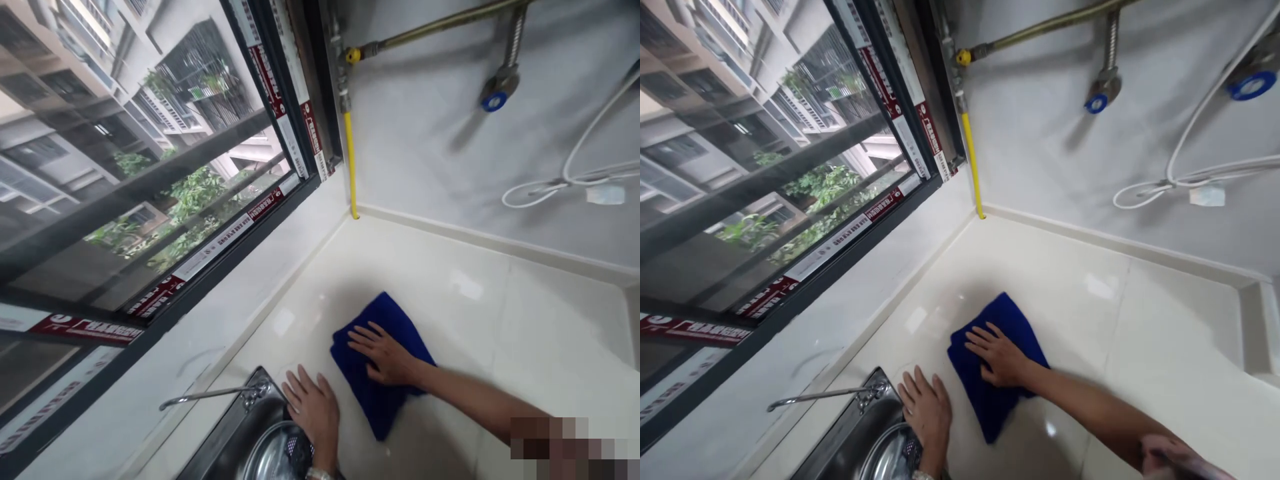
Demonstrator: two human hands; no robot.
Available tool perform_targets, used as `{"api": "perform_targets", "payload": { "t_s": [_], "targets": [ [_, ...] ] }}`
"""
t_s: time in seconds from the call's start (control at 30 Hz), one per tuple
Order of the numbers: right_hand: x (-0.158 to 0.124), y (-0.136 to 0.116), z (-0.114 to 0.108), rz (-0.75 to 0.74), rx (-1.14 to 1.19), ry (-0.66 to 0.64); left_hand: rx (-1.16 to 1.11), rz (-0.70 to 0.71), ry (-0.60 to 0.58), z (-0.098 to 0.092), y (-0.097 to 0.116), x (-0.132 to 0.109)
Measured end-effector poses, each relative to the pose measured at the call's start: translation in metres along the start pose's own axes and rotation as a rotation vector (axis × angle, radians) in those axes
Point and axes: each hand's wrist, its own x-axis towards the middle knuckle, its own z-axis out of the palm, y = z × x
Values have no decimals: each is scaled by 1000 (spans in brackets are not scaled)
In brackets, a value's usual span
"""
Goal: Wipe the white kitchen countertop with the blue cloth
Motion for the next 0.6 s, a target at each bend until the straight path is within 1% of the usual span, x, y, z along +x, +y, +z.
{"api": "perform_targets", "payload": {
  "t_s": [0.07, 0.2, 0.27, 0.33, 0.4, 0.47, 0.53, 0.6],
  "targets": [
    [49, 3, -5, -51, 67, -10, 24, 19, -2, 0, -2, -1],
    [141, 20, -7, -35, 58, 14, 55, 27, -18, 2, -6, -4],
    [180, 33, -7, -4, 34, 53, 58, 21, -27, 4, -9, -7],
    [212, 50, -11, 37, 19, 99, 59, 16, -36, 6, -12, -9],
    [237, 68, -16, 84, 12, 139, 58, 18, -53, 7, -16, -11],
    [254, 88, -24, 96, 13, 162, 53, 23, -73, 8, -19, -13],
    [264, 108, -32, 43, 18, 155, 45, 29, -83, 7, -21, -13],
    [268, 125, -38, -43, 21, 142, 30, 39, -79, 5, -22, -12]
  ]
}}
